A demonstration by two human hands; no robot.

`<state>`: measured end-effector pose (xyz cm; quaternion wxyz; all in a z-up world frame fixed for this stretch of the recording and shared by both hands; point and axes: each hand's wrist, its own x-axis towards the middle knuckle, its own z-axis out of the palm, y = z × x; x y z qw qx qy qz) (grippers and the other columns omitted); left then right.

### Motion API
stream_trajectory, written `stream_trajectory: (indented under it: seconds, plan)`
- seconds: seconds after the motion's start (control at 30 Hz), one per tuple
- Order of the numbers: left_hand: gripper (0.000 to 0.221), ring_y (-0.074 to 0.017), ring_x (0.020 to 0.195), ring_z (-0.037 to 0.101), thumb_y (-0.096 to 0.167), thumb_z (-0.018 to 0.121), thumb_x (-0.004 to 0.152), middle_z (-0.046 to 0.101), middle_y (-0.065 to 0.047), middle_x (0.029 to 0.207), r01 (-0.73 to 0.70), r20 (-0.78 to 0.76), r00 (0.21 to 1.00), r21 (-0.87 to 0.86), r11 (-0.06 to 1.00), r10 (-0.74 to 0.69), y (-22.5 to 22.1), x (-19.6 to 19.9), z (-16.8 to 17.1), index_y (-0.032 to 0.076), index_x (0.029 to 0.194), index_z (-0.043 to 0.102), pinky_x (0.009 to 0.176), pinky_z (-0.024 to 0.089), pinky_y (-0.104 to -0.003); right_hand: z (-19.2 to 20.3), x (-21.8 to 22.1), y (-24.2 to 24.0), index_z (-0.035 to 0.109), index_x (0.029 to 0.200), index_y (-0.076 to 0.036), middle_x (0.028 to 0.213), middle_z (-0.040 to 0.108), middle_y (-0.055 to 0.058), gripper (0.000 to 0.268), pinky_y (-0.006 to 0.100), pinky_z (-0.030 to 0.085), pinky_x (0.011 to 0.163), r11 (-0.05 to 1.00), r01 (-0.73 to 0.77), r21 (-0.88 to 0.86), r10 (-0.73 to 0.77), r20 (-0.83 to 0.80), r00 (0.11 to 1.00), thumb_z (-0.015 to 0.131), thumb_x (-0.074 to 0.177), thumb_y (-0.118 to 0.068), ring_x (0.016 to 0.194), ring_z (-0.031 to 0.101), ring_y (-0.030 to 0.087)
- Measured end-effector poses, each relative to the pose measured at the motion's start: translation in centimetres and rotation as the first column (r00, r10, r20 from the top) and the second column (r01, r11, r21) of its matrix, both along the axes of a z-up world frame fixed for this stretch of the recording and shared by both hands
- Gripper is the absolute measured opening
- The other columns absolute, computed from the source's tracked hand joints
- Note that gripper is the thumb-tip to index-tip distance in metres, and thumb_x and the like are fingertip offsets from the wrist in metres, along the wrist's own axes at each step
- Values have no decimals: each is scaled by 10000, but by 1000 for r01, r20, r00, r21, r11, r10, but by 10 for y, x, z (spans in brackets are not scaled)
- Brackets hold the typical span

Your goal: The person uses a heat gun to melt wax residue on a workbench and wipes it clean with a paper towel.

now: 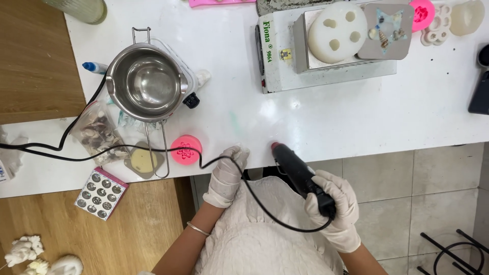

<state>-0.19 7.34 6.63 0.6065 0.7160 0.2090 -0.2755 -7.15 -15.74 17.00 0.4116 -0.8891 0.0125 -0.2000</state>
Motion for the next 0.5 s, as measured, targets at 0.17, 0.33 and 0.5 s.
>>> stream_trajectory:
  seconds: [0.17, 0.33, 0.5]
  plan:
    - [448, -166, 1019, 648, 221, 690, 942, 642, -119, 1176, -113, -92, 990, -114, 987, 102, 6, -1, -5, -41, 1284, 565, 860, 568, -257, 5, 9, 4, 607, 1199, -36, 1172, 684, 157, 328, 309, 580, 895, 999, 25, -23, -25, -18, 1000, 751, 915, -112, 1033, 696, 237]
    - [223, -273, 1081, 660, 97, 636, 956, 636, -173, 1189, 267, 420, 814, 342, 901, -401, 20, -24, -40, 21, 1160, 686, 909, 562, -309, 6, 9, 5, 630, 1190, -43, 1142, 686, 167, 355, 312, 597, 887, 1000, 1, 16, -1, -26, 1000, 771, 871, -111, 1007, 701, 245]
    - [205, -315, 970, 680, 72, 646, 931, 658, -179, 1125, 312, 351, 797, 460, 832, -492, 26, -17, -23, 38, 1127, 693, 810, 564, -369, -2, 7, -7, 588, 1228, -34, 1176, 691, 148, 362, 324, 594, 929, 997, 17, -70, -15, 35, 999, 755, 915, -107, 1061, 699, 246]
